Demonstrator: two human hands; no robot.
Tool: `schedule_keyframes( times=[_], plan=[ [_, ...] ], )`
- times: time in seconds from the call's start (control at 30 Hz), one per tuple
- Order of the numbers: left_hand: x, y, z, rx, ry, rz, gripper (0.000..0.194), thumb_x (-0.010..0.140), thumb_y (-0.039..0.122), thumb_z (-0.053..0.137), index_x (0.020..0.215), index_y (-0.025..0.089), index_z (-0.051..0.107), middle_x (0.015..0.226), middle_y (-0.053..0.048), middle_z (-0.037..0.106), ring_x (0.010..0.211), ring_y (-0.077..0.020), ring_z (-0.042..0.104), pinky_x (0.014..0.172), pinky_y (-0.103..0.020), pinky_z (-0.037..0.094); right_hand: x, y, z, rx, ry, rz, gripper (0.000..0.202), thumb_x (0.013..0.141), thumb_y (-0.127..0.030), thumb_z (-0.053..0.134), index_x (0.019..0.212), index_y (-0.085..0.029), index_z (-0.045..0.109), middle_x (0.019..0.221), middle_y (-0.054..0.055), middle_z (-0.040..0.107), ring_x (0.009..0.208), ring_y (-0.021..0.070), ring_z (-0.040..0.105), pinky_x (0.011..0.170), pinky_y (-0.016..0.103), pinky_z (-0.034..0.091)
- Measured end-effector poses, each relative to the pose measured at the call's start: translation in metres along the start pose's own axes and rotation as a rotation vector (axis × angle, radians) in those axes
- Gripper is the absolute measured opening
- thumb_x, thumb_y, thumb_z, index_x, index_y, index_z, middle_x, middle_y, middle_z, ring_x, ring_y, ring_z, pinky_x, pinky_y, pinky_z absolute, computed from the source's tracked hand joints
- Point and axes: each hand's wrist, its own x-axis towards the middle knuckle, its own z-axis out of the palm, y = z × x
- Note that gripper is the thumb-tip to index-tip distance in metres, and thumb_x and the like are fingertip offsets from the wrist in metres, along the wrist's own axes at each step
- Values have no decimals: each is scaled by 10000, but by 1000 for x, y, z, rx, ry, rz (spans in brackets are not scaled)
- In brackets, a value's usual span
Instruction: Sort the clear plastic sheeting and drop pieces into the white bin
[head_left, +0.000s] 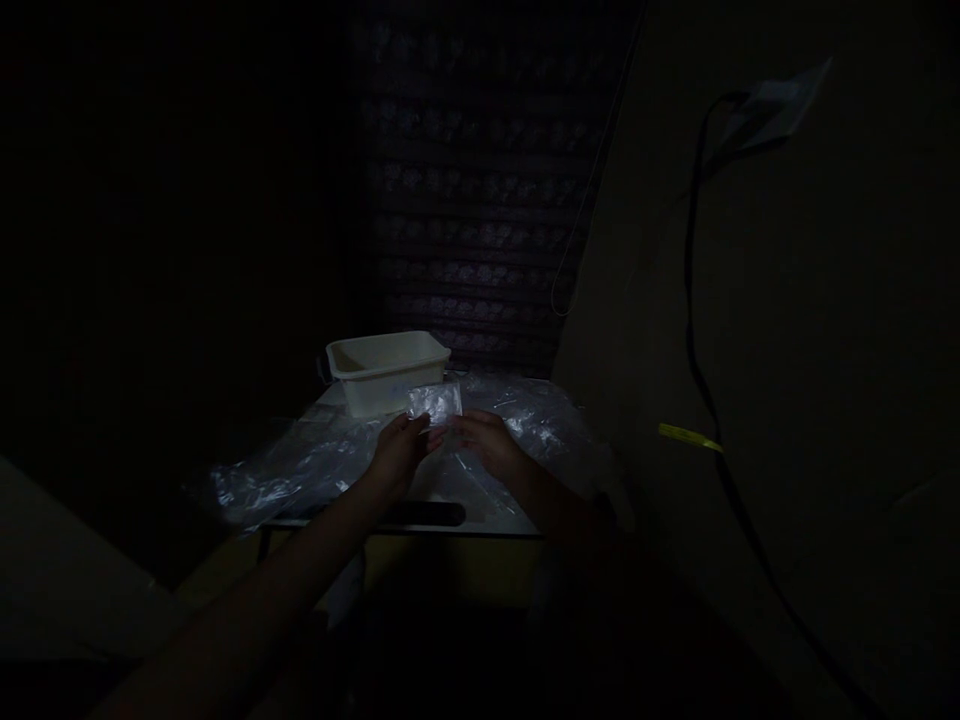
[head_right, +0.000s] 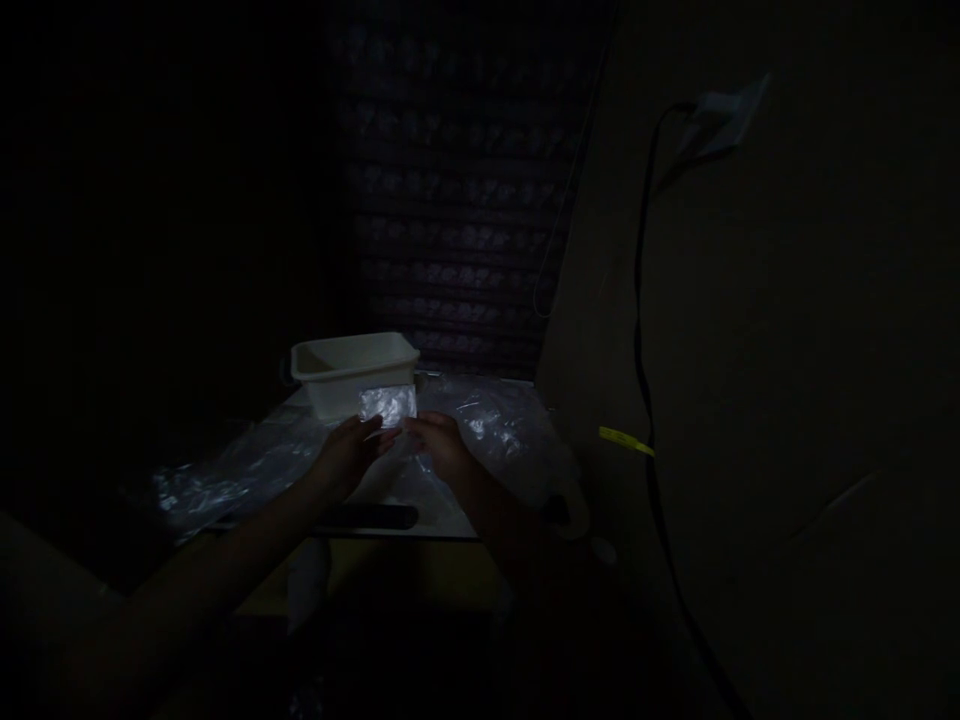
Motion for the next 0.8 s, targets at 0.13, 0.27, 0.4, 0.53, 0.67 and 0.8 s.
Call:
schedule_keyframes(
  times=[0.13,0.27,0.4,0.53,0.67,0.8],
  plan=[
    [0,-5,0,56,-3,-50,185,526,118,559,640,161,420,670,24,508,584,-124,557,507,-224,417,5,-1,-1,95,63,-34,144,482,-243,577,582,-161,514,583,-29,516,552,71,474,522,209,336],
    [0,-10,0,50,-39,-86,154,527,159,567,637,163,458,676,32,513,553,-79,528,487,-190,397,8,2,1,234,25,-31,150,522,-299,544,591,-175,495,626,-24,526,582,77,484,533,210,346],
    [2,-13,6,-64,-54,-96,149,522,155,571,608,172,452,607,59,493,504,-46,493,467,-160,372,7,6,7,276,-30,-62,144,508,-270,564,560,-173,470,597,-38,500,567,66,465,516,196,336],
    [1,-17,12,-38,-83,-115,131,534,187,568,609,162,464,599,43,494,508,-46,485,451,-148,354,7,5,12,248,27,-87,153,496,-255,568,530,-168,447,542,-47,467,508,59,434,482,194,313],
    [-5,-19,12,179,-97,-117,180,546,265,558,658,140,493,686,0,511,513,-58,485,459,-170,367,9,1,8,181,80,-139,156,500,-263,561,513,-166,439,511,-57,436,488,54,411,490,197,302],
    [-4,-2,-5,401,-13,33,250,524,267,567,728,152,480,675,-1,497,524,-89,489,456,-201,382,10,-1,-4,32,91,-231,156,501,-256,564,483,-158,443,483,-63,407,466,43,365,480,189,272]
  ],
)
